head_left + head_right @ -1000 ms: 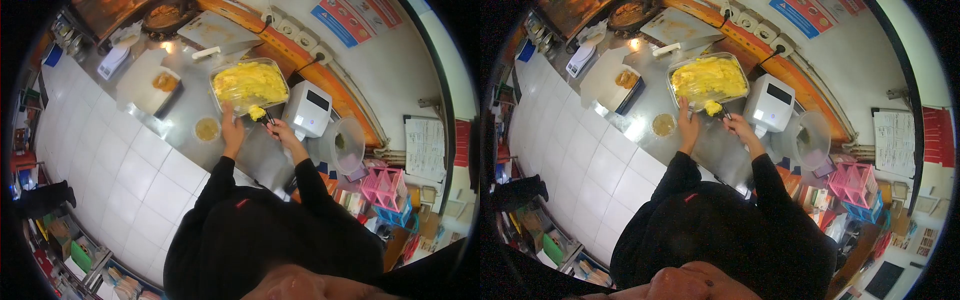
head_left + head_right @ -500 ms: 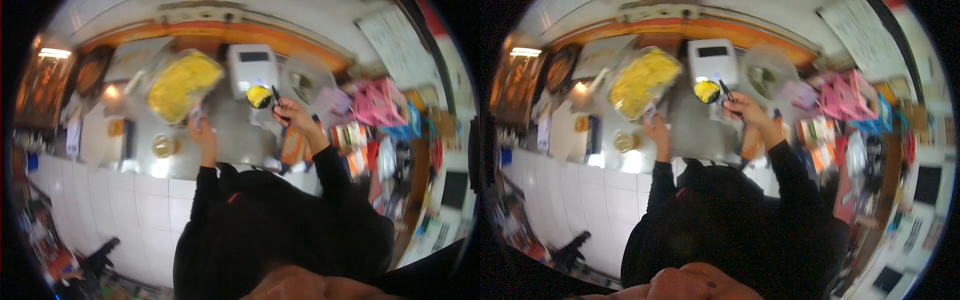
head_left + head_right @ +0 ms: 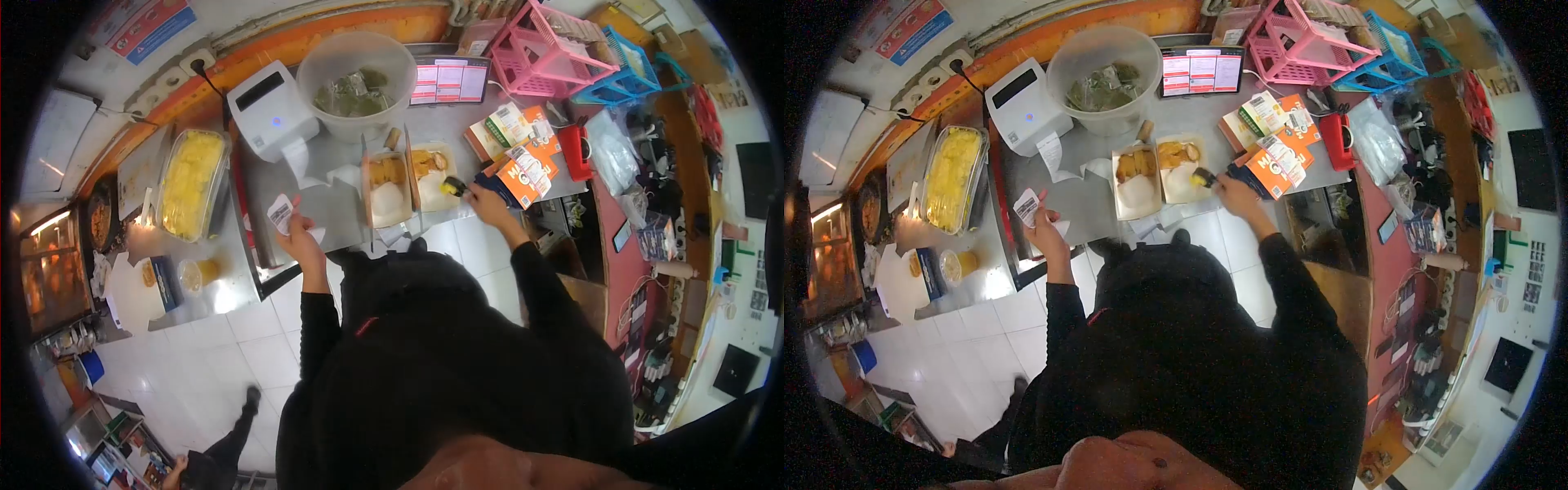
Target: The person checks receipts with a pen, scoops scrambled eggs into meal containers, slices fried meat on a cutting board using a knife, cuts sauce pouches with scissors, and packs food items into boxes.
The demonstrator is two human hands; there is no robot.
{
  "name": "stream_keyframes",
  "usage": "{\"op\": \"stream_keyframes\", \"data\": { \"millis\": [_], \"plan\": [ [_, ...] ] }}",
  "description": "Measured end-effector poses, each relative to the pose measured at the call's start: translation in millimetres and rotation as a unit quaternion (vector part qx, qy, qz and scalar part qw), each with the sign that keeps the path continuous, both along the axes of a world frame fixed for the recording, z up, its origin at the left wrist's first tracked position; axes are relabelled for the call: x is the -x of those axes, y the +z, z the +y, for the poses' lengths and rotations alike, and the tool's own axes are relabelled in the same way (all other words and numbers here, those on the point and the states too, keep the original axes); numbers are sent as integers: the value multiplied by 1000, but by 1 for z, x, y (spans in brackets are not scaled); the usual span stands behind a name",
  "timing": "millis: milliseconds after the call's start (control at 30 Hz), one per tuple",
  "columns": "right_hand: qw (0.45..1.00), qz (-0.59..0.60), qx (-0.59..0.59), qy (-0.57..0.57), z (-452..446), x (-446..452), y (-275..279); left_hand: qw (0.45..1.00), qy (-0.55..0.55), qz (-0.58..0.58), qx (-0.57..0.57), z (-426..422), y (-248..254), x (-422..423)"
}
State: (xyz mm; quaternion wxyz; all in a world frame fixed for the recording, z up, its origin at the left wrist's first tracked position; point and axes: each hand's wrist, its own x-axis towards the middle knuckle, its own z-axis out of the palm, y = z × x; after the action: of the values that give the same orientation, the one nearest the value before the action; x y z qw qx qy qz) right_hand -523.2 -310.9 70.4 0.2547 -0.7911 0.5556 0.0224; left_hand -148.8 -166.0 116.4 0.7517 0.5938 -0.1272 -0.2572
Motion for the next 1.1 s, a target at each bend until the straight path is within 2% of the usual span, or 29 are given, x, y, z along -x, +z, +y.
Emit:
{"op": "stream_keyframes", "data": {
  "millis": [67, 167, 267, 300, 367, 467, 533, 567, 600, 633, 767, 833, 867, 900, 933, 967, 1000, 1033, 1067, 1100],
  "plan": [
    [993, 58, 100, 36, 16, -7, -14, 1000, 22, -8, -12, 6, 7, 7],
    [979, 41, 187, 67, 22, 2, -29, 997, 67, -10, -35, 21, 12, 13],
    [979, -45, 196, 16, 20, 7, -13, 992, 105, 17, -73, 46, -10, -4],
    [987, -83, 138, -29, 17, 8, -11, 989, 141, 15, -49, 51, -13, -6],
    [980, -155, 17, -121, 7, 10, -9, 986, 148, -5, -77, 62, -15, -15],
    [912, -280, -164, -252, -6, 7, -8, 983, 168, -20, -70, 70, -16, -36],
    [978, -137, -98, -124, -14, 14, -14, 980, 191, -25, -54, 73, -14, -55],
    [995, -54, -50, -67, -7, 5, 12, 980, 180, -35, -81, 77, -8, -64],
    [999, 32, -2, -10, -2, -6, 31, 979, 181, -37, -85, 80, -10, -74],
    [996, 91, -3, 8, 1, -20, 35, 979, 180, -39, -89, 84, -13, -84],
    [987, 156, 0, 43, -5, -42, 6, 980, 181, -16, -78, 86, -12, -107],
    [993, 114, -22, 15, -20, -40, 29, 982, 173, -24, -70, 87, -13, -117],
    [997, 53, -22, 41, -33, -39, 46, 982, 172, -41, -68, 92, -17, -125],
    [999, 1, 16, 33, -38, -46, 69, 980, 146, -96, -95, 101, -30, -136],
    [995, -75, -72, -4, -46, -66, 107, 977, 167, -109, -76, 99, -29, -142],
    [978, -182, -92, -46, -43, -96, 141, 973, 157, -151, -77, 100, -38, -157],
    [954, -192, -163, -162, -41, -127, 168, 977, 141, -128, -95, 93, -6, -161],
    [950, -158, -248, -108, -47, -162, 201, 966, 141, -148, -160, 87, -10, -183],
    [941, -283, -168, -73, -41, -197, 192, 903, 146, -340, -219, 79, -16, -210],
    [937, -297, -185, -2, -35, -237, 198, 852, 195, -441, -205, 62, -4, -227]
  ]
}}
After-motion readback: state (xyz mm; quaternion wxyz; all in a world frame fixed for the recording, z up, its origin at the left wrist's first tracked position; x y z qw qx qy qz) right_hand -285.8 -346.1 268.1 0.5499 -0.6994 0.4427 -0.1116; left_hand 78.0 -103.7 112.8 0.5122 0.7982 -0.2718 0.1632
